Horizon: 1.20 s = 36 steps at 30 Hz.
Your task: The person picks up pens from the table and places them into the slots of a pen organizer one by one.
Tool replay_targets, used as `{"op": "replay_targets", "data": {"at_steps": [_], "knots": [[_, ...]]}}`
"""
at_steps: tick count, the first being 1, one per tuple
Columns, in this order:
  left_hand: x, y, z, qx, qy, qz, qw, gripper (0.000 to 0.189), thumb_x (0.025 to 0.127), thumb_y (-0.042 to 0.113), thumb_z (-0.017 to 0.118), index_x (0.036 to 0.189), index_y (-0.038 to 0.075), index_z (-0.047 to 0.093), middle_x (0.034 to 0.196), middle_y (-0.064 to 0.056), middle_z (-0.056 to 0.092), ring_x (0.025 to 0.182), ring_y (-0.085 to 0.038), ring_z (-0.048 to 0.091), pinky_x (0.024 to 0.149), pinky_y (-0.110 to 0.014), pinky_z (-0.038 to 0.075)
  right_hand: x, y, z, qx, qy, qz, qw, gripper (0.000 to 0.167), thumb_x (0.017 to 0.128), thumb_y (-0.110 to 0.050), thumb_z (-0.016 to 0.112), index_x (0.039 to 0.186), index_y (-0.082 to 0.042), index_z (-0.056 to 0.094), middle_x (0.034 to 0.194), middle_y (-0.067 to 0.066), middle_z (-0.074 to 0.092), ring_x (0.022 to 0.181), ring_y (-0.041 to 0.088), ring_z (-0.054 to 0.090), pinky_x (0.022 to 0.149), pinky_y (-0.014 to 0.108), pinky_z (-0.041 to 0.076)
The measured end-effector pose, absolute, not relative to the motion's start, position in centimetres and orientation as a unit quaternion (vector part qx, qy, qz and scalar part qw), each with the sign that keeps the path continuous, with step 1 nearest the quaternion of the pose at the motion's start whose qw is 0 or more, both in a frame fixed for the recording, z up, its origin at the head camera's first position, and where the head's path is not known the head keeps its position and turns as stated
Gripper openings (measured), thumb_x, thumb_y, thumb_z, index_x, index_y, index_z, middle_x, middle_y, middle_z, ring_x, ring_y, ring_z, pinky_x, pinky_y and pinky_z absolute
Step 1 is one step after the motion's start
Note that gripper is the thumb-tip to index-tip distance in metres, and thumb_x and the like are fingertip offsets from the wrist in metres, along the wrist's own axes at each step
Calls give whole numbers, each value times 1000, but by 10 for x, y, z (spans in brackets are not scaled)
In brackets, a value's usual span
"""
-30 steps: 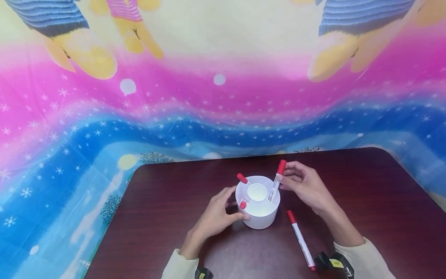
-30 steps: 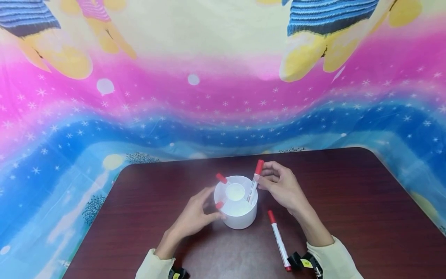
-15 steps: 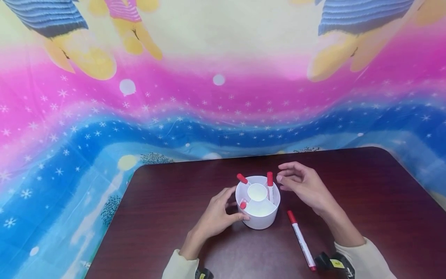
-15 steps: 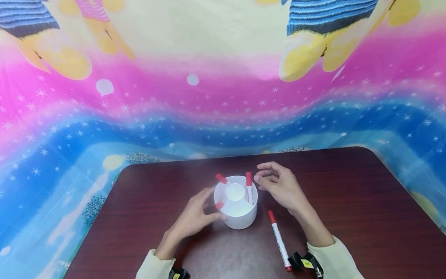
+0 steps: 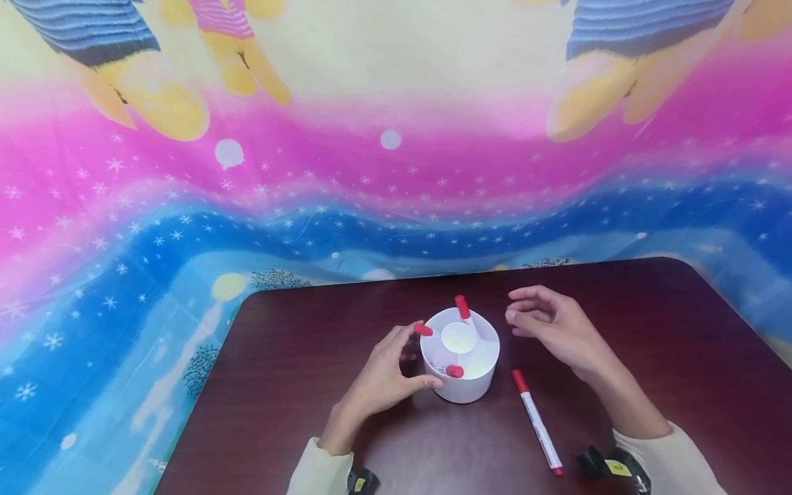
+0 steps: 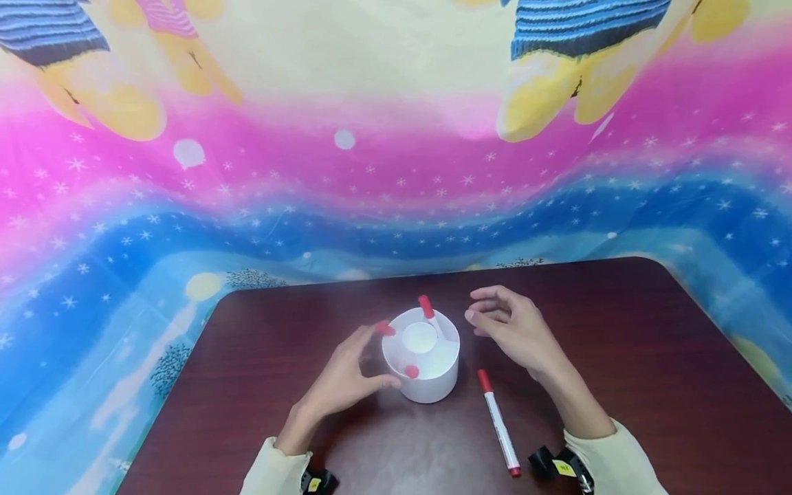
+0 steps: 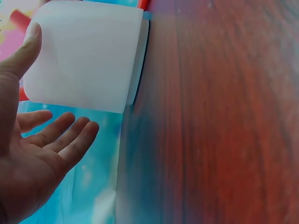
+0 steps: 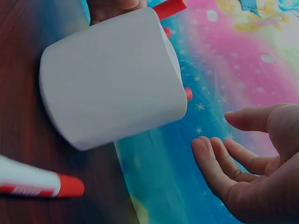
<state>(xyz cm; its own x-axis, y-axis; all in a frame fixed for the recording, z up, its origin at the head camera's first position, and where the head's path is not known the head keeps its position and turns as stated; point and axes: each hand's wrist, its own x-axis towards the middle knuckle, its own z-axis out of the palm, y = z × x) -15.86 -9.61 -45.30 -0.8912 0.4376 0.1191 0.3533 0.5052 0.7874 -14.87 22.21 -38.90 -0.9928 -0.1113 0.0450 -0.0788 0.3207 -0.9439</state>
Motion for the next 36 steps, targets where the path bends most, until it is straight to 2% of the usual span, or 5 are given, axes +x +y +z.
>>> {"op": "replay_targets", "data": {"at_steps": [5,15,25,36], "knots": [[-158,-93,-456,235,868,436,44,98,79,45,96,161,24,47,137,5,62,121,-14,68,102,-28,61,-141,232,-396,-55,814,-579,16,48,104,-18,73,142,6,56,123,26,67,96,4,76,86,27,66],[-157,-91,-458,236,867,437,41,93,82,46,94,161,25,48,138,4,64,120,-15,69,101,-30,62,-125,249,-416,-41,815,-577,30,48,104,-16,73,142,7,56,121,23,69,97,3,75,85,29,67],[-156,-92,-459,230,870,434,45,94,82,47,94,161,25,48,139,6,63,122,-14,68,104,-30,61,-109,251,-437,-6,817,-570,89,54,103,-19,74,146,8,54,123,20,69,101,15,77,88,36,67],[-157,-91,-458,231,869,435,43,94,81,47,94,161,24,49,138,6,64,121,-13,68,103,-29,61,-96,260,-458,9,816,-563,131,56,103,-18,74,146,12,55,126,19,70,101,15,76,85,33,67]]}}
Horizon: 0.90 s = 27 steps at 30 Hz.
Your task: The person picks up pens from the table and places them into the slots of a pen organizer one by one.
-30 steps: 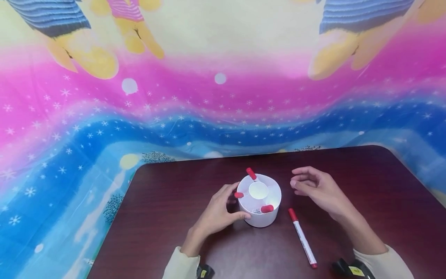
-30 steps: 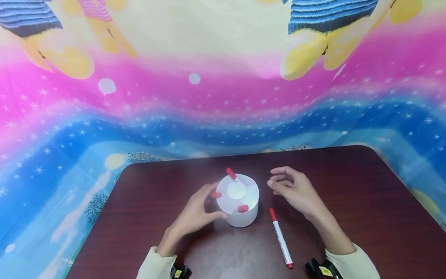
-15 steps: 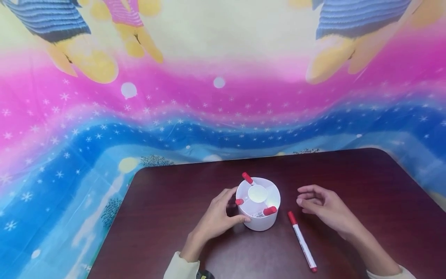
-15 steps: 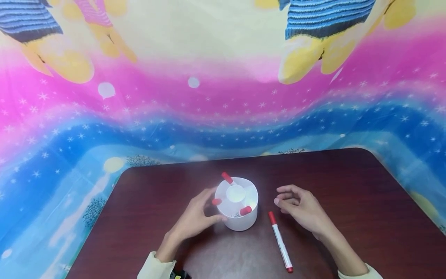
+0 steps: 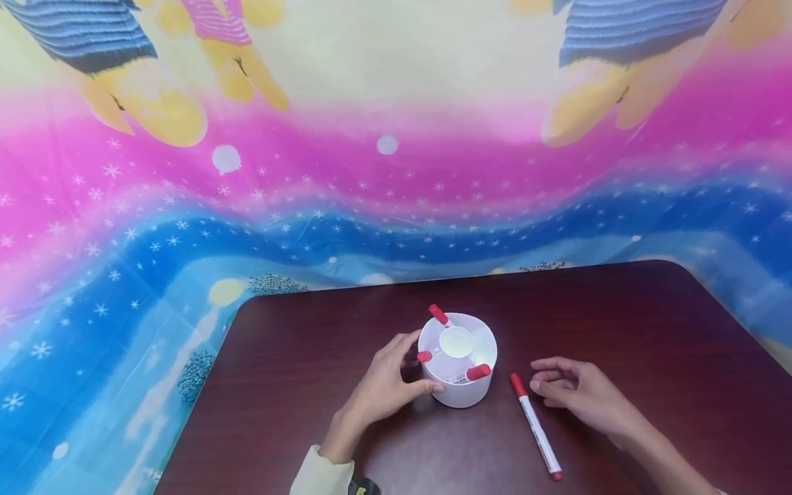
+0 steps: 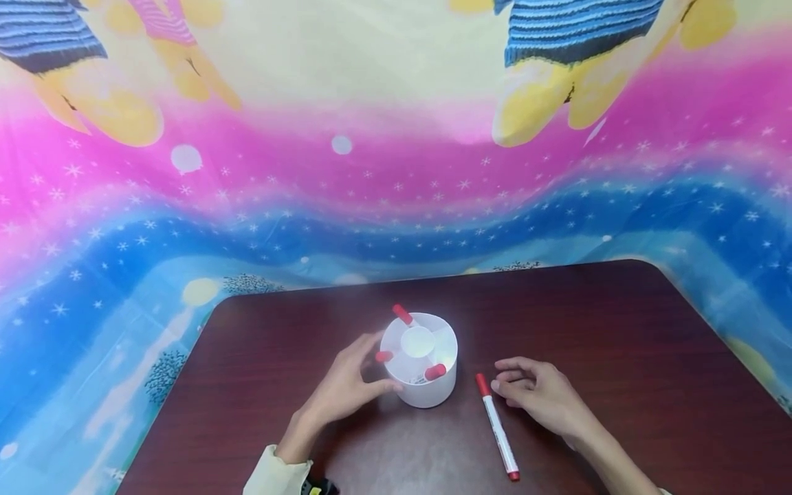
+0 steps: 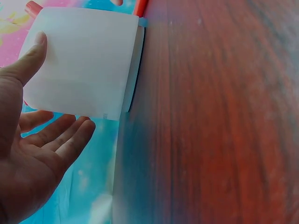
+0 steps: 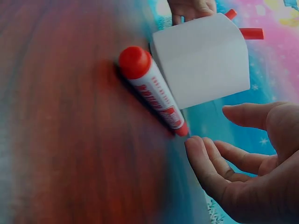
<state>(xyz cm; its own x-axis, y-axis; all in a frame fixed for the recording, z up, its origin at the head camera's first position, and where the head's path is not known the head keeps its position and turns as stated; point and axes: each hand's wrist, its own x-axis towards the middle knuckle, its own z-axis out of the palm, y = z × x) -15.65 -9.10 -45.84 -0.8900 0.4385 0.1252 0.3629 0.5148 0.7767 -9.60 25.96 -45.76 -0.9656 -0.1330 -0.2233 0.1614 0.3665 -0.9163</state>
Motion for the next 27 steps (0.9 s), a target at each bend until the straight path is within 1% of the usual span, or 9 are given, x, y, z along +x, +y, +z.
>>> {"op": "replay_targets", "data": {"at_steps": [5,11,19,24,27], "knots": [[-156,-91,-459,227,873,430,43,94,81,48,94,160,25,49,138,6,64,120,-14,69,102,-29,61,-92,261,-463,15,814,-564,138,57,102,-17,75,145,13,55,122,18,72,99,14,76,84,32,67],[-155,-91,-459,230,874,426,41,94,82,50,93,160,23,49,137,3,64,119,-16,69,101,-33,63,-88,260,-467,26,817,-556,150,58,100,-19,77,144,12,56,117,15,73,98,12,76,81,32,67],[-156,-92,-459,229,872,430,44,94,82,51,92,161,23,49,138,2,64,120,-17,69,102,-33,63,-85,253,-467,33,843,-519,136,59,95,-21,83,141,7,62,113,11,76,91,11,75,74,28,64],[-156,-91,-459,231,872,430,41,93,82,50,93,160,23,49,138,2,64,120,-17,69,101,-32,62,-84,248,-466,29,860,-494,124,57,91,-20,87,138,5,66,110,8,77,85,10,74,70,27,63],[-155,-91,-459,231,872,430,40,93,82,49,93,160,22,50,137,2,65,120,-18,70,101,-34,63,-85,243,-467,19,885,-453,109,58,87,-23,90,135,3,69,106,3,77,82,7,71,68,24,59]]}}
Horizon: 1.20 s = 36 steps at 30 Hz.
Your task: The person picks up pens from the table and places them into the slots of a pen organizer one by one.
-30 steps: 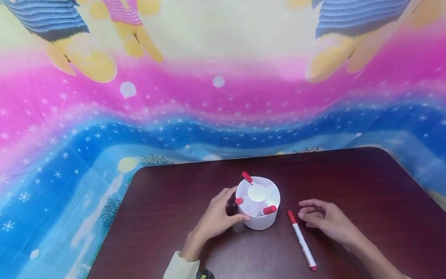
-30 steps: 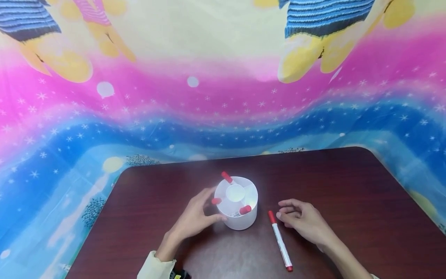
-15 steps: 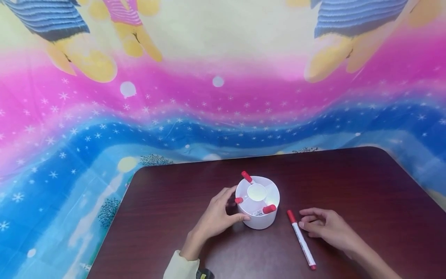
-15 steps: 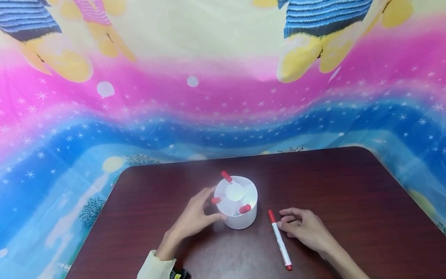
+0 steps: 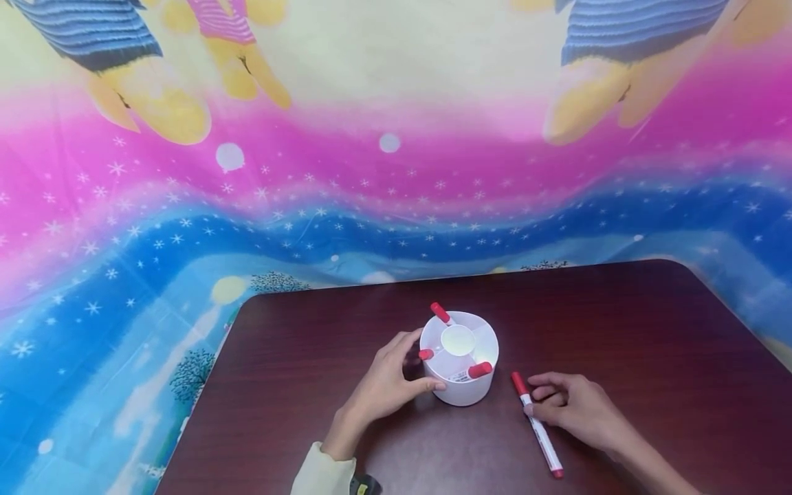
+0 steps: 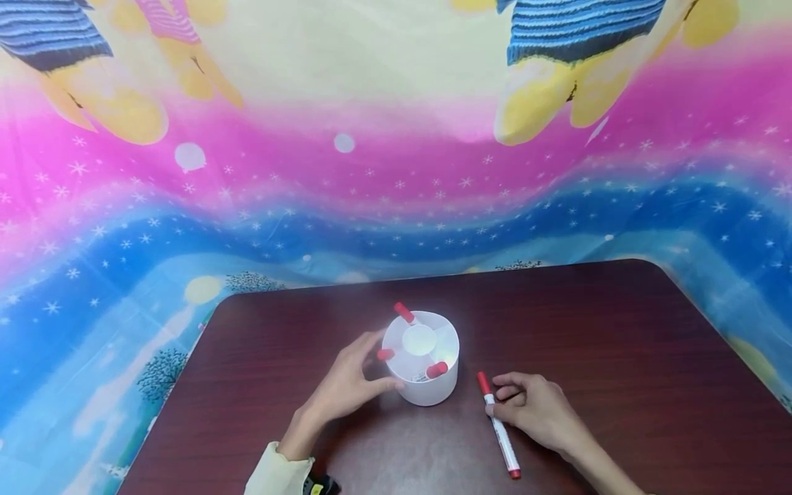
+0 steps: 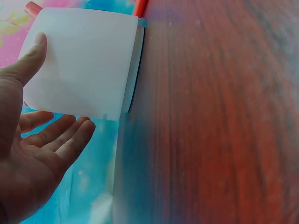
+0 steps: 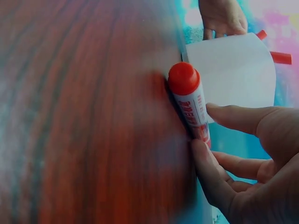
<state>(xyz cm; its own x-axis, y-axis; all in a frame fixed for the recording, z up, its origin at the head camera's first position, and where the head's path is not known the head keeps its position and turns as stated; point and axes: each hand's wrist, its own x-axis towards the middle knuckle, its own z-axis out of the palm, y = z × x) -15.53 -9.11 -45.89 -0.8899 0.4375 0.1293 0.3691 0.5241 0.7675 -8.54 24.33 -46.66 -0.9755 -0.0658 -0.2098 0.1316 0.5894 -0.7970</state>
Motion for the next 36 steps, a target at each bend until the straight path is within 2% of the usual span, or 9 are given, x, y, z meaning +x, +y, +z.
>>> {"op": "replay_targets", "data": {"at_steps": [4,11,20,28,36], "knots": [[-155,-91,-458,231,873,427,39,93,82,48,93,160,23,49,137,2,65,122,-18,70,101,-34,63,-88,237,-467,5,909,-407,90,60,81,-25,94,131,0,72,98,-1,75,76,4,67,66,21,51],[-155,-92,-457,224,873,430,47,93,82,48,93,160,25,49,138,5,64,121,-16,69,102,-31,62,-88,237,-468,-13,902,-424,86,52,81,-14,91,127,2,73,91,0,74,72,3,68,65,21,54],[-156,-91,-459,231,873,428,37,93,82,49,93,160,25,50,136,4,65,118,-15,69,100,-31,63,-87,238,-465,-9,877,-468,108,48,84,-8,86,129,3,73,97,4,76,77,7,70,66,23,57],[-156,-92,-458,230,873,430,38,93,82,50,93,160,24,50,135,4,65,117,-16,70,100,-32,63,-89,240,-461,-13,864,-488,121,47,89,-7,83,133,4,70,106,9,79,89,13,76,70,24,62],[-157,-92,-458,224,874,430,46,94,81,49,94,160,25,49,136,5,64,119,-14,69,102,-30,61,-96,244,-443,-14,869,-483,106,51,91,-8,82,138,2,66,111,10,78,94,15,77,74,25,63]]}}
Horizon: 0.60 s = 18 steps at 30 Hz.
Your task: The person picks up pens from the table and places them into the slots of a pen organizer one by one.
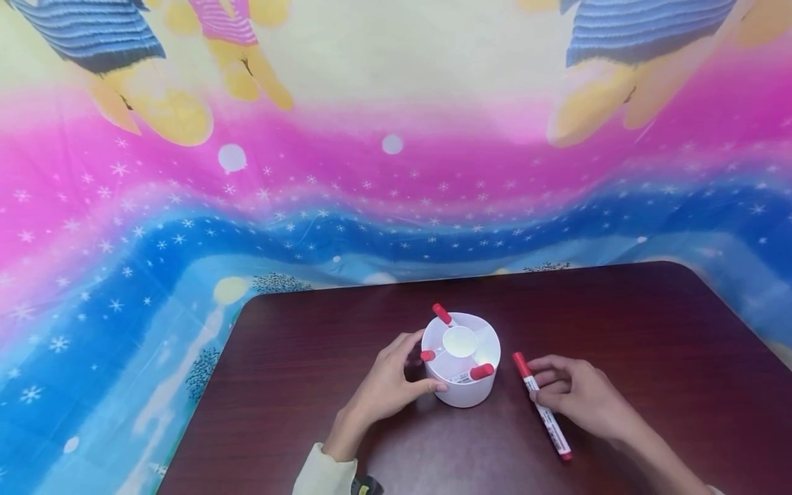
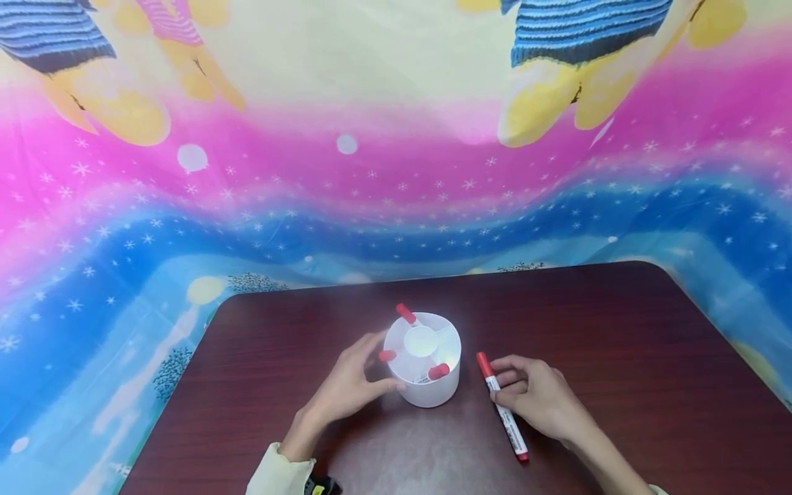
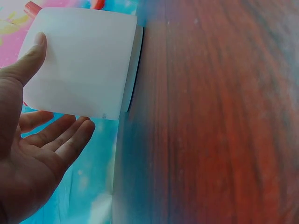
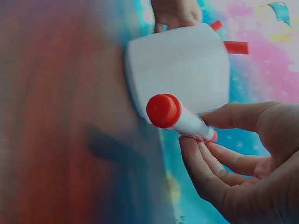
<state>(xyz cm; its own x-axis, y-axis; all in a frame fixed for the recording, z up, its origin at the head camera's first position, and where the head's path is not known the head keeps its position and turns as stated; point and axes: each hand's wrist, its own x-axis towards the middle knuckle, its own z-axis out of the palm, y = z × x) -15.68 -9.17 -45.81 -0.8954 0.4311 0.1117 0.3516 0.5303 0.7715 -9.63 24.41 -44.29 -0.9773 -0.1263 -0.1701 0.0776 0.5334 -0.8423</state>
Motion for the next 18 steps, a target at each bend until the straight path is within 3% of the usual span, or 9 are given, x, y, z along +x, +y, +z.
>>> {"op": "replay_targets", "data": {"at_steps": [9,18], "knots": [[-156,-91,-459,233,871,431,34,93,81,49,93,160,23,51,135,3,65,117,-16,70,101,-33,63,-106,246,-412,-42,868,-493,35,52,96,-8,79,143,2,60,121,17,75,95,8,74,78,24,63],[-156,-91,-459,227,873,430,42,92,81,49,94,159,24,51,136,5,65,118,-14,70,101,-30,62,-112,241,-388,-50,857,-513,6,55,98,-12,79,148,-1,57,127,21,72,98,2,74,81,22,63]]}}
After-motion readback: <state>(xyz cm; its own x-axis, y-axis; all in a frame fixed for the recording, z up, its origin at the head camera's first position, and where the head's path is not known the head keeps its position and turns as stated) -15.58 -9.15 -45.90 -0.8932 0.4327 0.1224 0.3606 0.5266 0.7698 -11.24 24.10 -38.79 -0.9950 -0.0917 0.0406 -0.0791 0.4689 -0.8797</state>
